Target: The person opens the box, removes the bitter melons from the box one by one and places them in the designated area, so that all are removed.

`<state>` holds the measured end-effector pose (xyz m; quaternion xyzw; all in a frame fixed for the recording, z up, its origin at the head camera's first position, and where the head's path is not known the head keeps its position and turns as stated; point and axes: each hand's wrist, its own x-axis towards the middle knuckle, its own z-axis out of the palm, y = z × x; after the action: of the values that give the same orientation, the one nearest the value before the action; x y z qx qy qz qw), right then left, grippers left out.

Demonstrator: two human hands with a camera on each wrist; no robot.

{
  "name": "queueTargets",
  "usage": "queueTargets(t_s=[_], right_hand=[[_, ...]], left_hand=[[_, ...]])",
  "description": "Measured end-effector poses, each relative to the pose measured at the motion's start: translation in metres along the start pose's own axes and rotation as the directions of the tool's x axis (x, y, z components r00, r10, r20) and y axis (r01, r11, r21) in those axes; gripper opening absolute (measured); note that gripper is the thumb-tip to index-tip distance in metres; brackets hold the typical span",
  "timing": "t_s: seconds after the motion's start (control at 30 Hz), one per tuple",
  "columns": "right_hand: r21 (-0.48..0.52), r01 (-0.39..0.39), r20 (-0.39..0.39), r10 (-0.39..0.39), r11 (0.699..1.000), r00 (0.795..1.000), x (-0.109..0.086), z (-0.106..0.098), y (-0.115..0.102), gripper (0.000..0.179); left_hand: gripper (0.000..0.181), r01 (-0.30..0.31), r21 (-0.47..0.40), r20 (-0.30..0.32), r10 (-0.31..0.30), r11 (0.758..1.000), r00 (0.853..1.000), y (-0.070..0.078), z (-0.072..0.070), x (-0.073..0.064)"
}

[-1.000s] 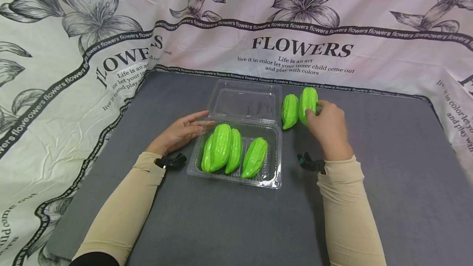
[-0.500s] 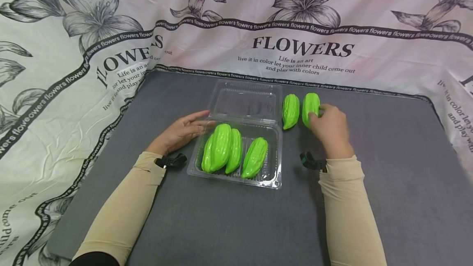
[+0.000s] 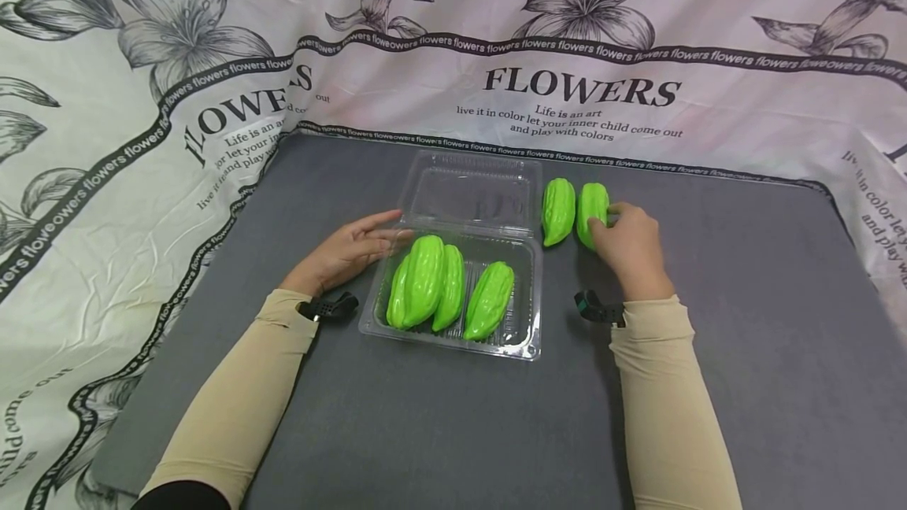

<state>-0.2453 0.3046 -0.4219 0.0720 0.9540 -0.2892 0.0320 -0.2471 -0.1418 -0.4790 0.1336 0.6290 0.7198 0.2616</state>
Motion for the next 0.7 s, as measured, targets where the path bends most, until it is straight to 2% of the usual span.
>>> queueTargets(t_s=[0.7], right_hand=[[0.004, 0.012, 0.037, -0.012, 1.0, 0.999, -0.0004, -0.0006, -0.0014, 0.075]], left_hand=[[0.07, -0.001, 0.013, 0.0, 0.001, 1.0, 1.0, 0.0001, -0.0001, 0.0004]])
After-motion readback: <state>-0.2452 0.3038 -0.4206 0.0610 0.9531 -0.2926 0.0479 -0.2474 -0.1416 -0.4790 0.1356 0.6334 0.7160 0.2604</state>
